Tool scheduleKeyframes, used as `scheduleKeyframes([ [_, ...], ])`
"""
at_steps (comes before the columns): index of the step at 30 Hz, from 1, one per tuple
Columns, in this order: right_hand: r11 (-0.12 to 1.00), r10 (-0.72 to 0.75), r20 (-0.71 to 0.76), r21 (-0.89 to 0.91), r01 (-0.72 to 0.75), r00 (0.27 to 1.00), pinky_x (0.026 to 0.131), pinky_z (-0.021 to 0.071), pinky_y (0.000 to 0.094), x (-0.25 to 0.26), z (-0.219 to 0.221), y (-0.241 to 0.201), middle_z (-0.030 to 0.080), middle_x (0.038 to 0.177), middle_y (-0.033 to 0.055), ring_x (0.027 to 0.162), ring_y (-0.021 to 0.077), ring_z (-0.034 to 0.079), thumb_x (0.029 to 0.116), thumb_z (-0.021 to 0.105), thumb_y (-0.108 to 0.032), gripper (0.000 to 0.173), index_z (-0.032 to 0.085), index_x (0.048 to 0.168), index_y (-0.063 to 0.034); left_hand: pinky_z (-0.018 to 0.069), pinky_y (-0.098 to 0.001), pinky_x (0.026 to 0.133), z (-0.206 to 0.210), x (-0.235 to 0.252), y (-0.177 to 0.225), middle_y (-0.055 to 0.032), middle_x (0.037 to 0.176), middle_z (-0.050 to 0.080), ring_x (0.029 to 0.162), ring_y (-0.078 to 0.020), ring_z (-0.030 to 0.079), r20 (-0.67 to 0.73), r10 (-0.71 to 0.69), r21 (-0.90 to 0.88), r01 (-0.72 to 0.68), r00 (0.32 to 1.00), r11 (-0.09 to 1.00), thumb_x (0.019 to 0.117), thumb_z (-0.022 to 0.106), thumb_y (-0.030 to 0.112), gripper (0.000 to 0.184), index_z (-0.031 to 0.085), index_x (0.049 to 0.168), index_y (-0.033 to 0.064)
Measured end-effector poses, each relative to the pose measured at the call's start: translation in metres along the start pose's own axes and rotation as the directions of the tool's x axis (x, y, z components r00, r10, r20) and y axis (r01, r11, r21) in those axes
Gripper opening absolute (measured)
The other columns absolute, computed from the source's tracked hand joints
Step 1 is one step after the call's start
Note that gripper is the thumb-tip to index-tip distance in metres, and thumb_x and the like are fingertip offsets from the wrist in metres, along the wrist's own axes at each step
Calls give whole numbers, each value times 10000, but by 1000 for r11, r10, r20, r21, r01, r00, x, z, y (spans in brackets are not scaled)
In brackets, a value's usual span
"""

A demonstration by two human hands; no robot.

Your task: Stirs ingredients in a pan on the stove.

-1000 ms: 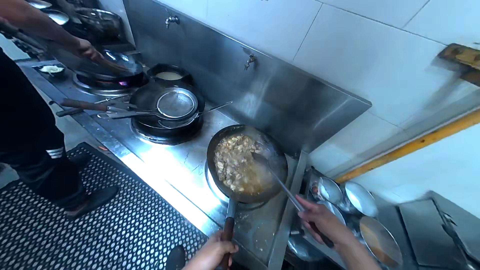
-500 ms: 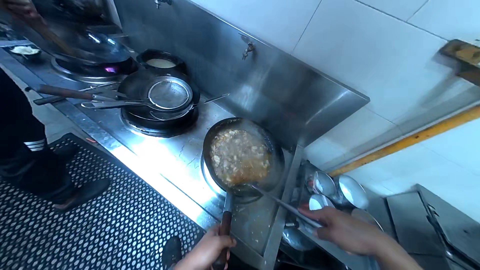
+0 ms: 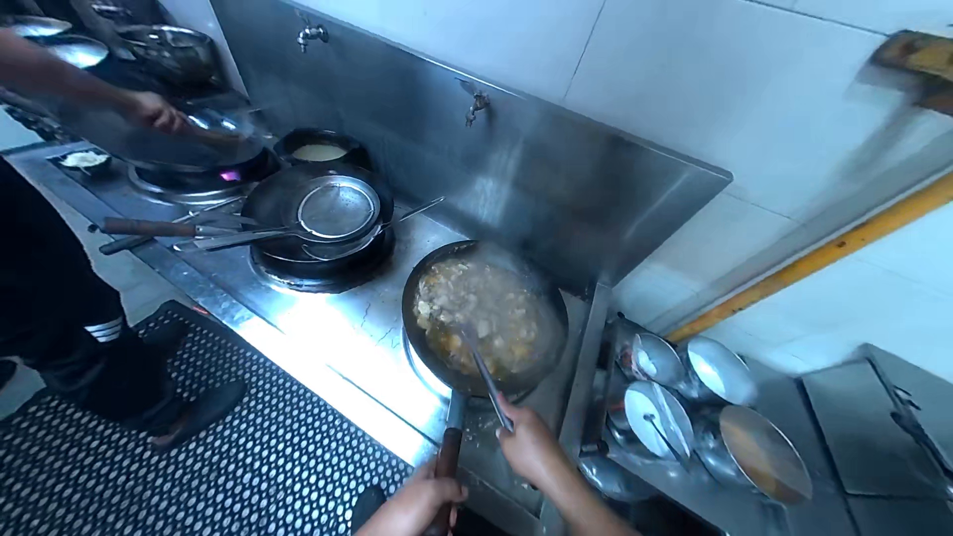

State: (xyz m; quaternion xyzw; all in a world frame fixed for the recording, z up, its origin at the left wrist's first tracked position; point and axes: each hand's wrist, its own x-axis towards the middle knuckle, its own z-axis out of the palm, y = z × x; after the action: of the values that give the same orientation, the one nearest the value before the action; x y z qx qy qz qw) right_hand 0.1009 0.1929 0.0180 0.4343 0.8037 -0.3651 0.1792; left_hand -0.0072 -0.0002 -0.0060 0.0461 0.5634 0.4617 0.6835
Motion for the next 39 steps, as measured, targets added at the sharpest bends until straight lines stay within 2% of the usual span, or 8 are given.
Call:
scheduleKeyframes([
  [6,993,4,-122,120,11,992,993,535,499,32,19,-6,668,1322,111,1149,268,668,980,573,-200,657,389,1606,-282,509,-284,526,1,2,-6,-51,776,599,601,-136,590,-22,36,-11,-36,999,999,935,642,125,464,444,1351,64],
  [9,927,25,-147,374,32,989,574,547,402,42,22,8,680,1081,137,631,209,620,986,623,-195,641,418,1592,-246,504,-285,517,0,1,-8,-48,754,598,588,-138,587,-40,48,-26,-49,998,998,936,641,137,434,465,1326,62],
  [12,684,27,-135,725,80,991,394,429,301,40,18,22,572,733,86,440,142,476,1005,631,-131,644,390,1601,-169,503,-280,508,0,1,-10,-51,743,601,573,-138,585,-34,66,-47,-67,997,997,938,642,129,423,481,1323,58],
  [16,379,35,-67,924,48,997,364,402,264,29,-1,36,535,702,66,436,124,464,1049,543,-118,580,373,1601,-166,498,-276,496,-1,1,-12,-50,745,598,562,-134,577,-12,83,-82,-83,997,993,931,645,122,424,479,1316,63],
  [22,131,-5,-10,991,11,1000,333,411,222,-2,-30,58,501,671,27,394,75,449,1082,431,-159,515,341,1588,-179,523,-288,527,-3,4,-11,-57,734,605,578,-143,597,-5,75,-99,-75,997,992,915,666,116,443,482,1314,58],
  [31,627,-58,-290,734,261,955,379,433,294,15,-91,82,566,707,71,446,152,485,1038,538,-115,598,356,1608,-119,535,-297,537,-6,5,-9,-57,745,606,585,-147,604,10,70,-89,-69,998,994,910,669,118,475,469,1336,57],
  [34,675,-13,-296,702,227,955,395,445,294,44,-109,93,576,711,73,463,155,505,1046,546,-121,568,391,1593,-126,532,-297,528,-5,5,-9,-59,750,604,583,-149,602,7,67,-90,-66,998,994,910,672,119,486,465,1345,62],
  [39,608,75,-9,793,-38,997,428,435,265,68,-114,89,547,766,52,505,131,497,1091,485,-233,515,382,1595,-264,523,-288,510,-5,5,-9,-58,741,603,571,-148,600,4,61,-90,-60,998,994,914,680,136,460,474,1320,66],
])
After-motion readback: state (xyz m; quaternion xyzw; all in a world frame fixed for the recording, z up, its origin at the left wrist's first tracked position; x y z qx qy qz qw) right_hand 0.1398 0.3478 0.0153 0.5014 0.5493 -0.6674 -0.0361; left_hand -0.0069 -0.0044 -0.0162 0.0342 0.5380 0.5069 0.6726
